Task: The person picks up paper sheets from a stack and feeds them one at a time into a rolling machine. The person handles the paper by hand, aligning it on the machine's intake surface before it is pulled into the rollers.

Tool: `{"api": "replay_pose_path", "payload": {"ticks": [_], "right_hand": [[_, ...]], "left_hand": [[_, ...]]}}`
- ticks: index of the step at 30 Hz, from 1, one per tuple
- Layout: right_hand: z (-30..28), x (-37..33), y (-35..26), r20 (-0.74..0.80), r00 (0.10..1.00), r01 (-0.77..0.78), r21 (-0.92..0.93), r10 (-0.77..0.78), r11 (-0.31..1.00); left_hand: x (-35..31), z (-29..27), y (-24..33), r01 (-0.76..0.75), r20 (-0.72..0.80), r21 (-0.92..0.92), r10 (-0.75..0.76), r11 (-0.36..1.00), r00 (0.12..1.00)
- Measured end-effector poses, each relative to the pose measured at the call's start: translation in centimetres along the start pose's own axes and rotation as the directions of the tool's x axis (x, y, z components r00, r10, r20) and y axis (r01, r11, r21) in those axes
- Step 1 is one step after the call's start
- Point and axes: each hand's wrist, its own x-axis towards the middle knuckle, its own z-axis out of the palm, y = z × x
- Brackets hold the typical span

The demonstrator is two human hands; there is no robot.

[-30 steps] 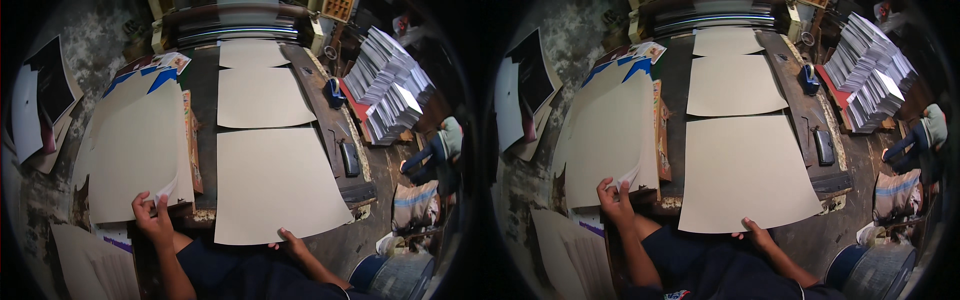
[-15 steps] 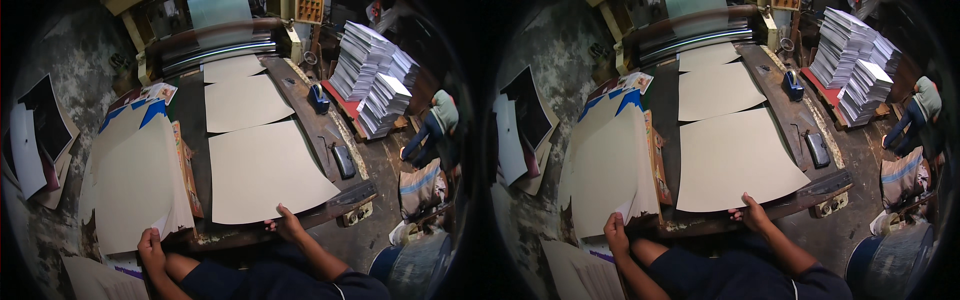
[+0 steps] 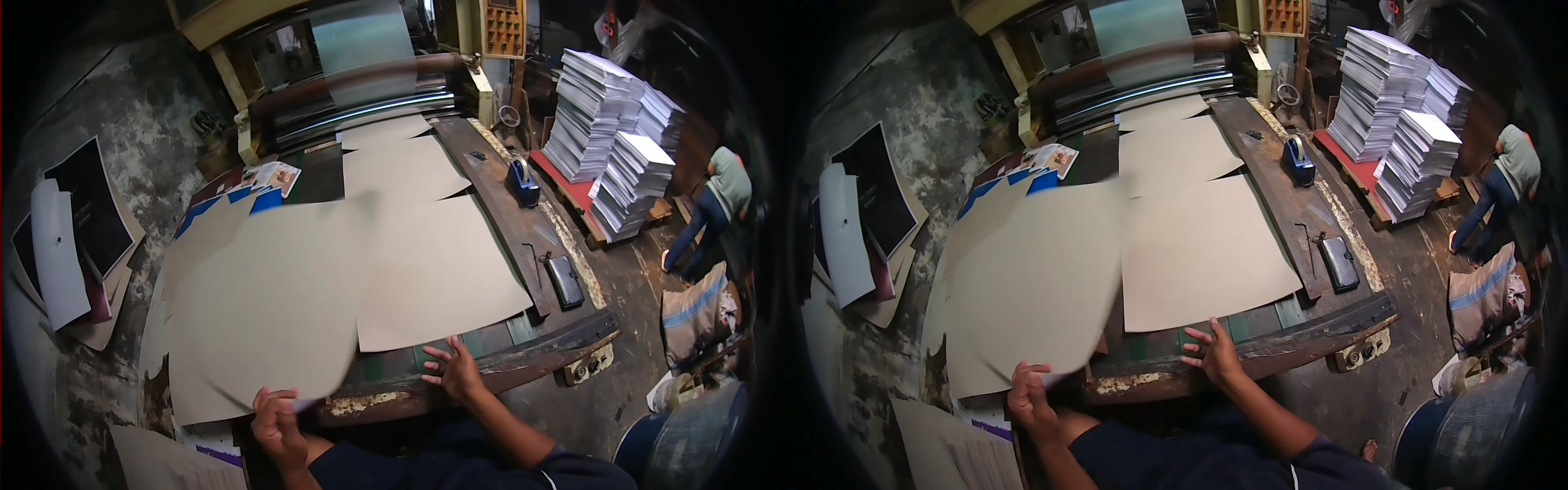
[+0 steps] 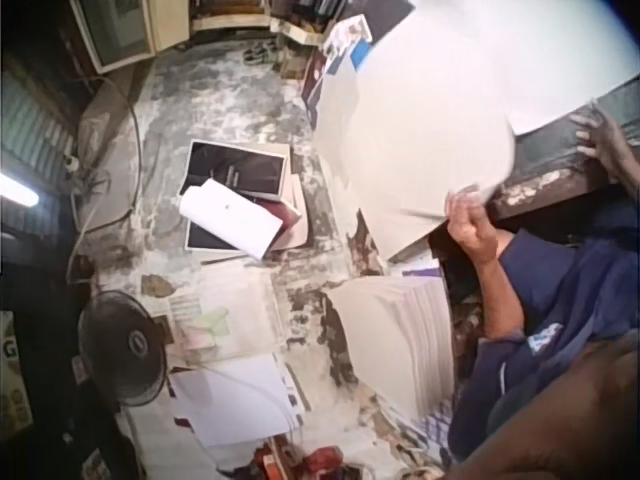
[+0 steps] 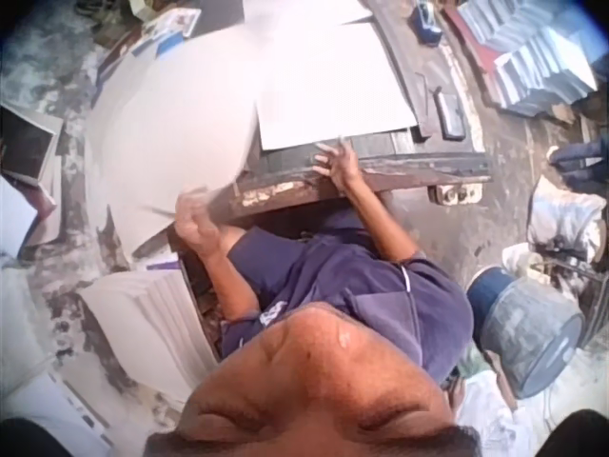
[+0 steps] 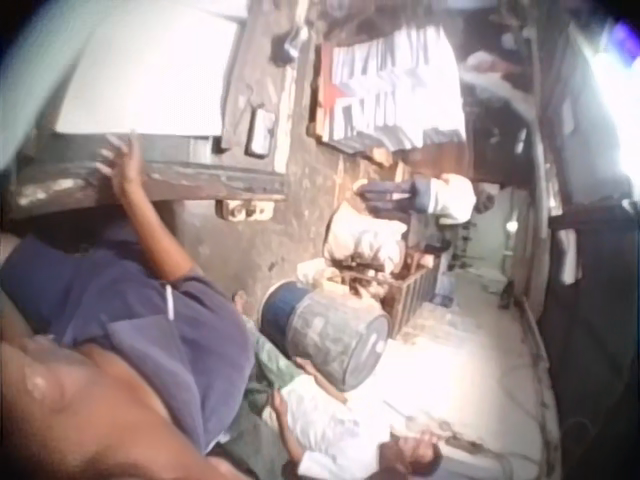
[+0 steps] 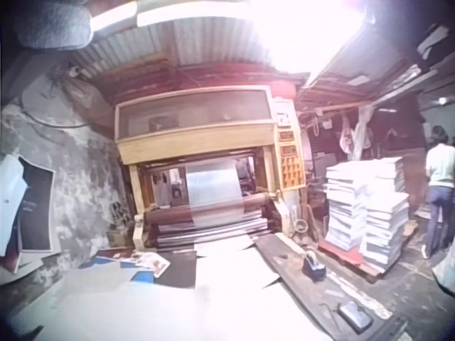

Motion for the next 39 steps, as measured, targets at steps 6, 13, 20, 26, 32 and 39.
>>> {"api": "replay_pose_path", "payload": {"ticks": [6, 13, 20, 26, 32, 39], "right_hand": [[0.1, -3.6, -2.4, 0.508, 0.861, 0.079, -0.185, 0.027, 0.980], [-5.4, -4.9, 1.8, 0.232, 0.968, -0.058, -0.161, 0.095, 0.985], [-9.2, -8.6, 5.2, 0.166, 0.954, -0.192, -0.302, 0.249, 0.934], [-9.1, -10.7, 5.6, 0.134, 0.948, -0.232, -0.331, 0.289, 0.915], [-9.3, -10.2, 5.4, 0.144, 0.950, -0.221, -0.315, 0.276, 0.923], [-7.7, -4.9, 4.5, 0.204, 0.955, -0.170, -0.224, 0.217, 0.959]], "left_hand": [[0.0, -0.8, 2.1, -0.137, 0.450, -0.031, 0.136, 0.990, 0.883], [1.8, -1.9, -1.1, -0.138, 0.241, 0.190, 0.090, 0.972, 0.966], [1.6, -3.1, -5.2, 0.202, 0.251, -0.007, -0.194, 0.979, 0.948], [1.7, -3.2, -5.3, 0.320, 0.230, -0.113, -0.289, 0.941, 0.929], [1.1, -2.5, -6.8, 0.417, 0.184, -0.113, -0.393, 0.902, 0.901], [0.4, -1.1, -7.6, 0.399, 0.054, -0.136, -0.396, 0.907, 0.917]]}}
